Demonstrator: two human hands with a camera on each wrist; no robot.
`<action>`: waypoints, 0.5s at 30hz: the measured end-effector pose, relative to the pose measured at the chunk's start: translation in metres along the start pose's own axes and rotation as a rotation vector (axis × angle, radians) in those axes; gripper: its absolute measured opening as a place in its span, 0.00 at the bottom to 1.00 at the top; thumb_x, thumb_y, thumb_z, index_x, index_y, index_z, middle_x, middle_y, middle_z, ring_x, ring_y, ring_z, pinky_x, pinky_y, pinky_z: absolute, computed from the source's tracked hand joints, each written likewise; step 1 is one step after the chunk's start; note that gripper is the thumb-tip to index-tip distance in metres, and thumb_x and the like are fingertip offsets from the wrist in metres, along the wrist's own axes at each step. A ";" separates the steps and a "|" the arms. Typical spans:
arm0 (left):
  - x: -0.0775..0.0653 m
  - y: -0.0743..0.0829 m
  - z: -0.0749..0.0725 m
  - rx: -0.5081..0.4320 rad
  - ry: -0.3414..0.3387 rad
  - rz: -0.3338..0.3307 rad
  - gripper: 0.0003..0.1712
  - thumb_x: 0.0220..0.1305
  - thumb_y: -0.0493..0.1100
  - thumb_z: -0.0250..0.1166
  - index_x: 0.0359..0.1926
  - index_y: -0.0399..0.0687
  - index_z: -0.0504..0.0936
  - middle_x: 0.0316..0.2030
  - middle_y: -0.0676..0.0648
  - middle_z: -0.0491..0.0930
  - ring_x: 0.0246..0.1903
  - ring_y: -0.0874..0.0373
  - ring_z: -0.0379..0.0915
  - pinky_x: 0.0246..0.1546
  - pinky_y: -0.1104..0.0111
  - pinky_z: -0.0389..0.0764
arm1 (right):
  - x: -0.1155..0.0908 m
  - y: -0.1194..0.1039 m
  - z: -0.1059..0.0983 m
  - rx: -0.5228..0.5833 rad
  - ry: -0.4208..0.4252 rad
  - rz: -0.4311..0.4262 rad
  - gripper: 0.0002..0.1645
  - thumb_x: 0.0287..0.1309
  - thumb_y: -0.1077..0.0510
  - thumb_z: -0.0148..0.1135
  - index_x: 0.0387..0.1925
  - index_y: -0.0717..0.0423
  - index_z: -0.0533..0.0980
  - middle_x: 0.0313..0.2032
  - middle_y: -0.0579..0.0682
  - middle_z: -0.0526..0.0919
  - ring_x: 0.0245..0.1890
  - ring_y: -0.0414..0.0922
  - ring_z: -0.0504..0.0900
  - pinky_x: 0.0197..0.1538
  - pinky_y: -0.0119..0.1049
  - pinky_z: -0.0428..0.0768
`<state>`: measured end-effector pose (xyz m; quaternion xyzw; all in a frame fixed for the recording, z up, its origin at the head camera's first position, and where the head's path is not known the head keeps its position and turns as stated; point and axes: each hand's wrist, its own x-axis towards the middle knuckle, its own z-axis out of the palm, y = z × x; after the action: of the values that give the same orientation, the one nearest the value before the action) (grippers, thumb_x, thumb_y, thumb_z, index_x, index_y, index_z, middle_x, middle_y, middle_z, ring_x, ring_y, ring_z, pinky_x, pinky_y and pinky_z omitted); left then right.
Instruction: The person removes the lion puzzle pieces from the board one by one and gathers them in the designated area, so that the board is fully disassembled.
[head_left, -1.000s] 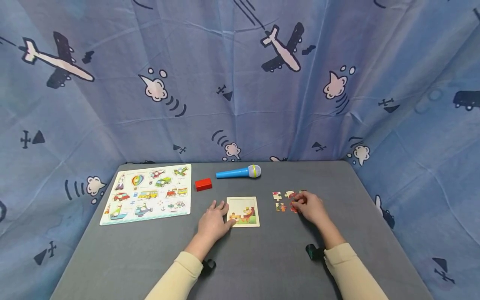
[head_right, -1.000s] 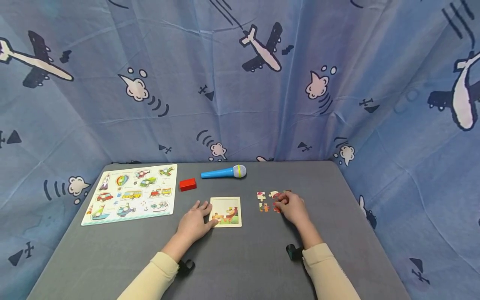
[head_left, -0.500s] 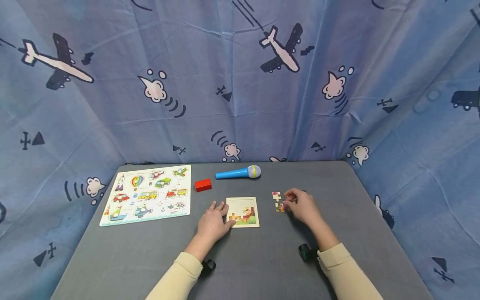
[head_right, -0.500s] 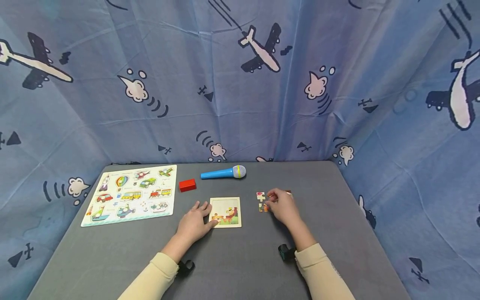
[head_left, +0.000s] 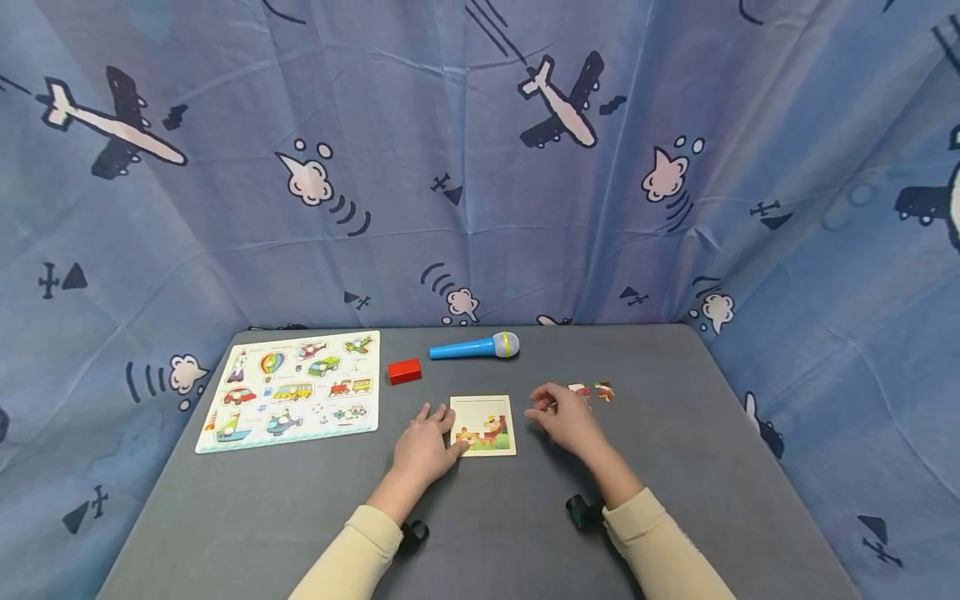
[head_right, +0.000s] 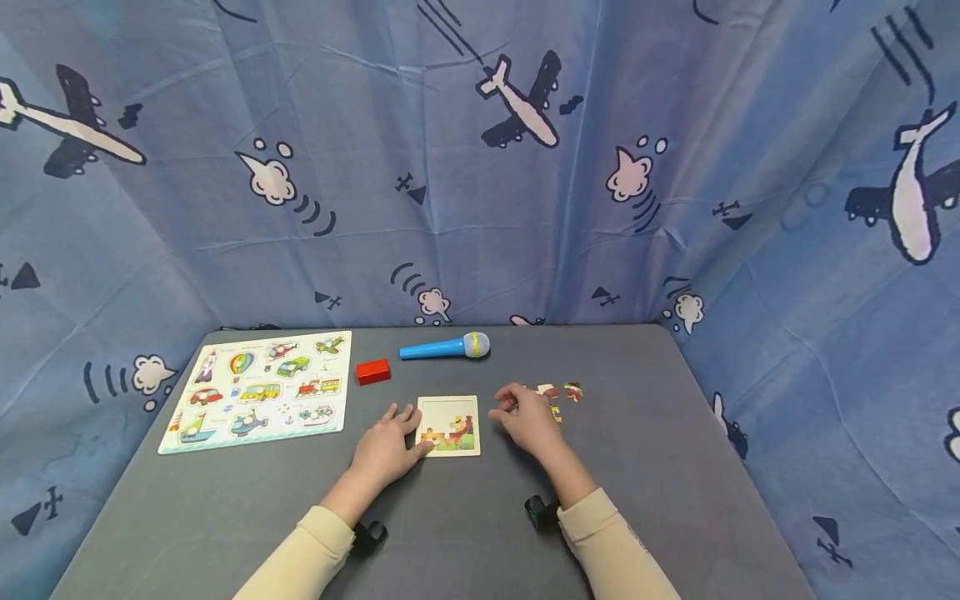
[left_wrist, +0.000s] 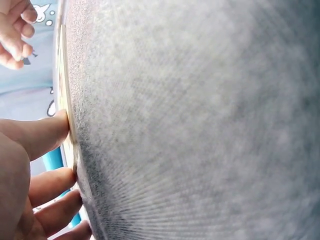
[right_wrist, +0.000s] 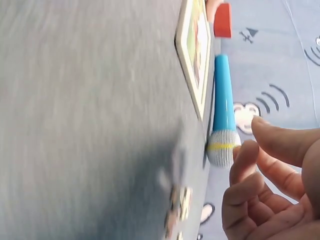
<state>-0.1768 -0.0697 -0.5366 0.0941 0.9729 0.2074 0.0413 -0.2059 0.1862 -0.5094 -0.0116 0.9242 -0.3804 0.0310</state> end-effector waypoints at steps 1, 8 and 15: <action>0.000 0.000 0.000 0.002 -0.003 -0.002 0.37 0.62 0.58 0.71 0.67 0.46 0.77 0.69 0.43 0.72 0.73 0.41 0.60 0.65 0.46 0.72 | 0.000 -0.002 0.003 0.001 -0.004 -0.001 0.16 0.58 0.57 0.73 0.47 0.57 0.81 0.35 0.48 0.85 0.26 0.41 0.77 0.29 0.34 0.76; 0.000 0.001 0.000 0.016 -0.011 -0.008 0.38 0.61 0.58 0.71 0.67 0.46 0.77 0.69 0.43 0.72 0.73 0.41 0.61 0.65 0.46 0.72 | 0.000 -0.016 0.023 0.009 -0.047 0.006 0.15 0.58 0.55 0.74 0.45 0.56 0.82 0.33 0.45 0.84 0.27 0.40 0.76 0.30 0.34 0.75; 0.000 0.001 0.001 0.016 -0.012 -0.016 0.38 0.62 0.60 0.70 0.68 0.47 0.76 0.70 0.44 0.71 0.74 0.41 0.60 0.65 0.46 0.72 | 0.002 -0.021 0.040 0.038 -0.082 -0.030 0.14 0.58 0.57 0.74 0.44 0.58 0.83 0.30 0.44 0.84 0.25 0.38 0.76 0.30 0.32 0.75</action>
<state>-0.1765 -0.0686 -0.5375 0.0876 0.9750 0.1986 0.0480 -0.2058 0.1433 -0.5230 -0.0404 0.9146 -0.3974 0.0635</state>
